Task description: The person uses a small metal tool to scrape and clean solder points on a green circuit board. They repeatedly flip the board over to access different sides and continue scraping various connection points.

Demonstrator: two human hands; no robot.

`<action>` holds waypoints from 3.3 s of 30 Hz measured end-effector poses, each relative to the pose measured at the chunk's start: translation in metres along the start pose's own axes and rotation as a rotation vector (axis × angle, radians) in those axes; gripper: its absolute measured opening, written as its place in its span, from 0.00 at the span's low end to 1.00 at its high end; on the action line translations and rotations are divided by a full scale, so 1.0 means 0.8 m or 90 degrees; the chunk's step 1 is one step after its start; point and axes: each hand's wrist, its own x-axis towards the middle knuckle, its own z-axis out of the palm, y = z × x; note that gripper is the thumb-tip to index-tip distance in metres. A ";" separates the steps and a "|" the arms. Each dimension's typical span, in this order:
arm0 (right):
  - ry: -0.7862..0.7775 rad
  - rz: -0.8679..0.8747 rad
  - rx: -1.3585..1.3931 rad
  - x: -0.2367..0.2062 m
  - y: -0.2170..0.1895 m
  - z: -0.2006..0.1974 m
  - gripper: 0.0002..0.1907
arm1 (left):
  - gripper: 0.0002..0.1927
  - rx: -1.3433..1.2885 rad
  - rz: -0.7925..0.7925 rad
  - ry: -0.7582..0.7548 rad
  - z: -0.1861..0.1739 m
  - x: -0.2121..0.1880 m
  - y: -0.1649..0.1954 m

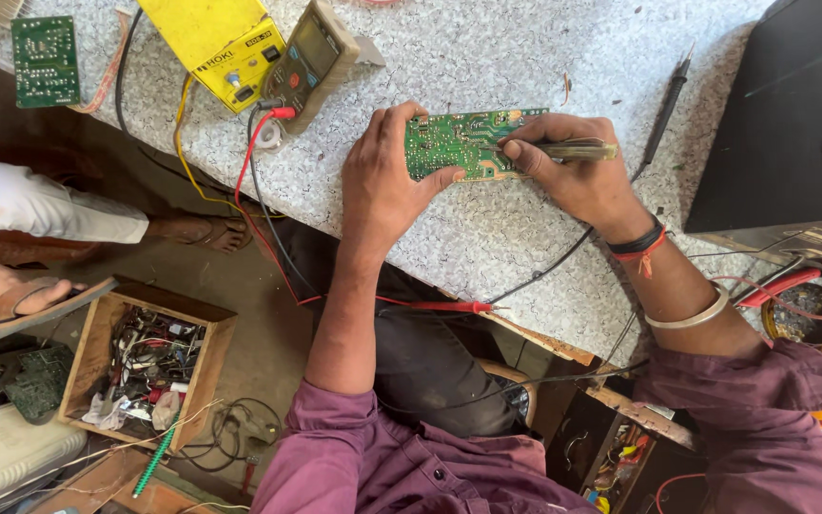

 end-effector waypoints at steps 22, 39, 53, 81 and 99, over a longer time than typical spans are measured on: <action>-0.037 0.026 -0.010 0.004 -0.010 -0.007 0.12 | 0.39 0.005 -0.001 -0.008 -0.002 0.001 0.002; -0.073 -0.023 -0.012 0.008 -0.024 -0.006 0.08 | 0.39 0.008 -0.016 -0.009 -0.004 0.002 0.005; -0.035 0.045 0.024 0.005 -0.017 -0.001 0.12 | 0.39 0.020 -0.015 -0.004 -0.006 0.001 0.007; -0.071 0.019 0.079 0.002 -0.008 -0.006 0.07 | 0.39 0.008 -0.003 -0.003 -0.003 0.000 0.002; -0.006 -0.008 0.029 0.003 -0.007 0.005 0.06 | 0.37 0.009 -0.013 -0.009 -0.010 0.000 0.007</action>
